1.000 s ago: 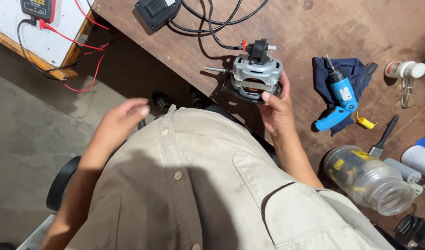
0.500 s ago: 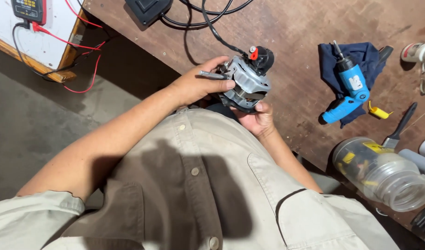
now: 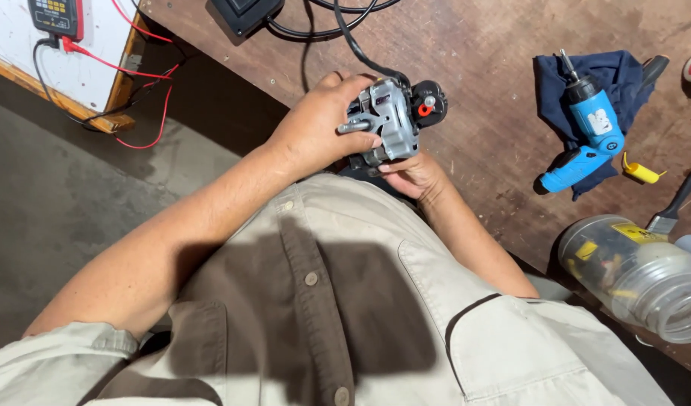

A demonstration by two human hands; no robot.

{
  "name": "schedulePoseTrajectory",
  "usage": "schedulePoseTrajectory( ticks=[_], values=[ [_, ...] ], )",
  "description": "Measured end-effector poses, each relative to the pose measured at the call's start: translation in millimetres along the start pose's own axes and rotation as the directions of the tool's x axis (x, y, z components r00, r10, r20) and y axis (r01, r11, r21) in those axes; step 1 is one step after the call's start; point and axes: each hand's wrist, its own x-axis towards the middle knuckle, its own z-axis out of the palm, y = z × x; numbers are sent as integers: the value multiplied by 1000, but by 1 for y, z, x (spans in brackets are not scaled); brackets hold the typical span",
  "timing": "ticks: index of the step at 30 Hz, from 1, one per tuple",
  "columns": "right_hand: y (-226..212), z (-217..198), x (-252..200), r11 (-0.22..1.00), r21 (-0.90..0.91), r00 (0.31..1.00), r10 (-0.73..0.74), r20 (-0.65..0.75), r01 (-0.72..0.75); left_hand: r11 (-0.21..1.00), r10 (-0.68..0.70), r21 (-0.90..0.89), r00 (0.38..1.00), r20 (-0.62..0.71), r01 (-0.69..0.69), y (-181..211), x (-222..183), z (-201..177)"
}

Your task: Attaching a black plastic rear guard to an electric motor assembly using an electric screwdriver and screws.

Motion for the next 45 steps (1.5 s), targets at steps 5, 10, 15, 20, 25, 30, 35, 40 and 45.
schedulePoseTrajectory(
  ticks=[5, 10, 15, 20, 25, 30, 35, 40, 45],
  values=[
    [-8, 25, 1, 987, -144, 996, -71, 47, 77, 987, 164, 12, 986, -16, -163, -8, -11, 5],
    [-7, 43, 1, 952, -280, 993, -118, 32, 122, 996, 28, 88, 1000, 6, -28, 9, -22, 0],
    [-3, 33, 8, 963, -253, 995, -98, 1, 95, 990, 4, 138, 1000, -1, -4, 16, -26, -1],
    [2, 21, 16, 982, -151, 992, -109, 60, 117, 983, 73, 172, 995, -63, -61, 21, -28, 1],
    [8, 0, 25, 985, -143, 995, -97, -26, 92, 908, 236, 378, 966, -108, -180, 14, -23, 9],
    [13, -6, 33, 978, -201, 979, -97, -180, 60, 859, 306, 474, 937, -167, -196, 10, -7, 13],
    [4, 26, 42, 953, -299, 960, -137, -245, 59, 851, 299, 495, 937, -183, -175, 9, 9, 5],
    [-26, 70, 39, 906, -423, 944, -130, -303, -11, 740, 394, 662, 876, -280, -121, -9, 21, 3],
    [-50, 65, 35, 826, -560, 942, -134, -308, -66, 716, 427, 674, 879, -213, -185, 0, 38, 3]
  ],
)
